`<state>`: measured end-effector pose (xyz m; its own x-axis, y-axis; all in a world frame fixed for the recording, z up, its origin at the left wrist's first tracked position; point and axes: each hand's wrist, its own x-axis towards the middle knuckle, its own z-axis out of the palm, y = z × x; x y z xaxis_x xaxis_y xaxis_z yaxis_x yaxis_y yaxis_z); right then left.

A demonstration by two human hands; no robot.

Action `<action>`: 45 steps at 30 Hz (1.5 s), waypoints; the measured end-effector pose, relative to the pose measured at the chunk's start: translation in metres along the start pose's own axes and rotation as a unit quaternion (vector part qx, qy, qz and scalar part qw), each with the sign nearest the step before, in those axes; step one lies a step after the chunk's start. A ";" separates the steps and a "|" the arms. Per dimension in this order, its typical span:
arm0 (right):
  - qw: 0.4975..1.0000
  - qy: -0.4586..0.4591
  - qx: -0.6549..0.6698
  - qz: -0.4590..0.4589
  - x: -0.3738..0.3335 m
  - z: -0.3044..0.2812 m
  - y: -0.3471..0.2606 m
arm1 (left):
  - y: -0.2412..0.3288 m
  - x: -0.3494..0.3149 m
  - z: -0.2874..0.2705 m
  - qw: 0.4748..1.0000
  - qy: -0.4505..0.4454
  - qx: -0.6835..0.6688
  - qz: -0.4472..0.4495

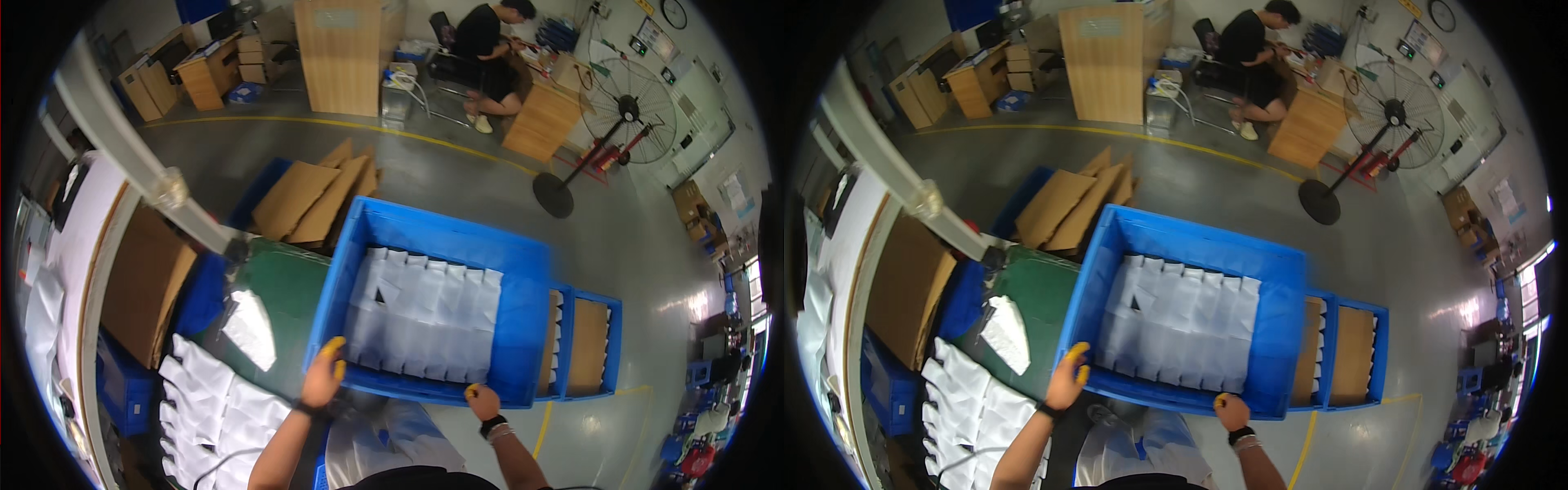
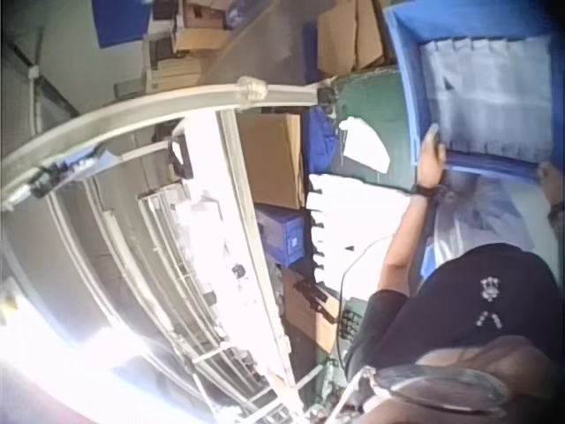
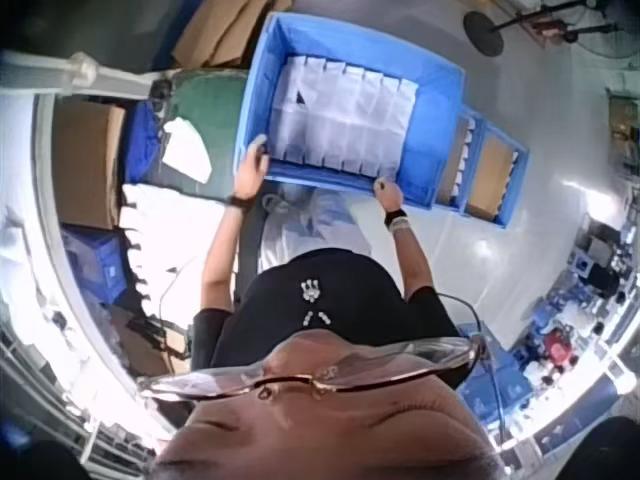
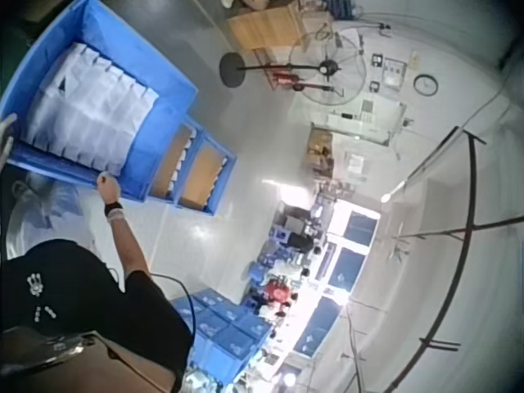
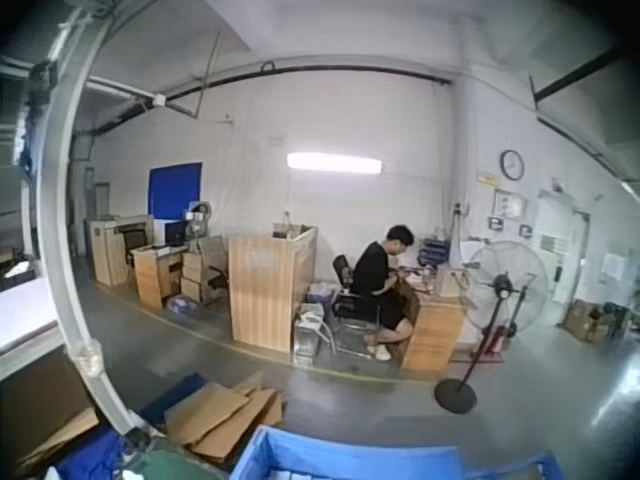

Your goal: The worker is inserting black plastic components into white foam sleeves, stacking them on cardboard, and then organizing them into blue storage bins for transport.

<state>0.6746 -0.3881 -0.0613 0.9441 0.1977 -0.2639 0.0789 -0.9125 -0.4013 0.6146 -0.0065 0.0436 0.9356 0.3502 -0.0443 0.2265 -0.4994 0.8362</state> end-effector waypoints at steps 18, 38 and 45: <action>0.990 0.134 -0.023 0.046 0.005 0.002 -0.011 | -0.290 0.092 0.204 0.842 -0.200 0.170 -0.472; 0.992 0.107 -0.003 0.061 0.010 0.002 -0.023 | -0.283 0.068 0.247 0.739 0.015 0.270 -0.617; 0.995 0.072 0.004 0.075 0.006 -0.002 -0.019 | -0.249 0.083 0.231 0.745 0.000 0.149 -0.650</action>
<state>0.6796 -0.3706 -0.0532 0.9811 0.0069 -0.1935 -0.0672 -0.9251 -0.3737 0.6986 -0.0363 -0.2949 -0.1276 0.6907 -0.7118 0.9915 0.1084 -0.0726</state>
